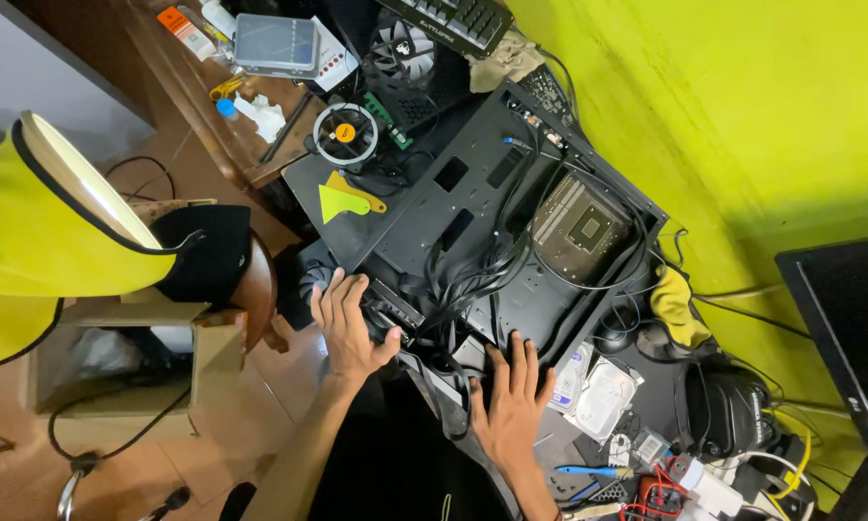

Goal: Connect internal cables and install a storage drive inside a computer case

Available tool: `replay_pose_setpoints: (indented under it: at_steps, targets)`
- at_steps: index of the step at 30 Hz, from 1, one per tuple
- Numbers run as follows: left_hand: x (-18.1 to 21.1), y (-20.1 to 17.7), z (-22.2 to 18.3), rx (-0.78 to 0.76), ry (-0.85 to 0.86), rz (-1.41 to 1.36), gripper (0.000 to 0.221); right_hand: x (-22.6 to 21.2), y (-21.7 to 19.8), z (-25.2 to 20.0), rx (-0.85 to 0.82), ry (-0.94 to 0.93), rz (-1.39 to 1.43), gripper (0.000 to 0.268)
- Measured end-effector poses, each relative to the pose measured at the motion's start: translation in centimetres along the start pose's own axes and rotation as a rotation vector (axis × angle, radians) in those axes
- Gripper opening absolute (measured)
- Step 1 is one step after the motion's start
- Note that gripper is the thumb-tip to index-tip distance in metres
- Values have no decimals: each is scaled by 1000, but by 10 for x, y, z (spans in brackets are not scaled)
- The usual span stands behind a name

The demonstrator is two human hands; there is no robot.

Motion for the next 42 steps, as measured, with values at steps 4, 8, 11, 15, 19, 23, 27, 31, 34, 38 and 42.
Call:
replay_pose_setpoints:
  at_steps: [4, 8, 11, 15, 19, 23, 27, 31, 34, 38, 42]
  targets:
    - [3, -1, 4, -17, -13, -11, 65, 3, 7, 2, -59, -41, -147, 44]
    - [2, -1, 5, 21, 3, -1, 65, 8, 17, 2, -148, -29, -203, 47]
    - [3, -4, 2, 8, -1, -3, 66, 9, 17, -4, -172, -20, -236, 47]
    - [3, -3, 6, 18, 0, -12, 66, 4, 13, 2, -164, -5, -183, 48]
    - [5, -10, 4, -61, -12, -1, 66, 3, 8, 0, -166, 20, -112, 48]
    - [-2, -19, 21, -243, -59, -60, 46, -1, 8, 4, -108, -10, -144, 48]
    - [-22, -31, 42, -250, 19, -194, 29, 5, 15, 0, -189, 77, -117, 48]
    - [-23, -36, 62, -310, 44, -188, 20, 4, 14, -3, -183, 97, -106, 48]
    - [-26, -26, 69, -312, 76, -233, 18, 4, 15, 5, -164, 121, -118, 49]
    - [-16, -33, 58, -433, 127, -192, 21, 2, 10, -1, -141, 124, -56, 45]
    - [-8, -34, 48, -627, 272, -84, 70, 3, -4, -3, -36, 177, 378, 28]
Point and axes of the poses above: each hand's wrist, its own z-axis towards the middle knuckle, its own y-axis out of the palm, x = y × z, the point moved 4 cm from there along z, towards the middle knuckle, and after that the axes turned 7 degrees about z, right-handed, at the moved point
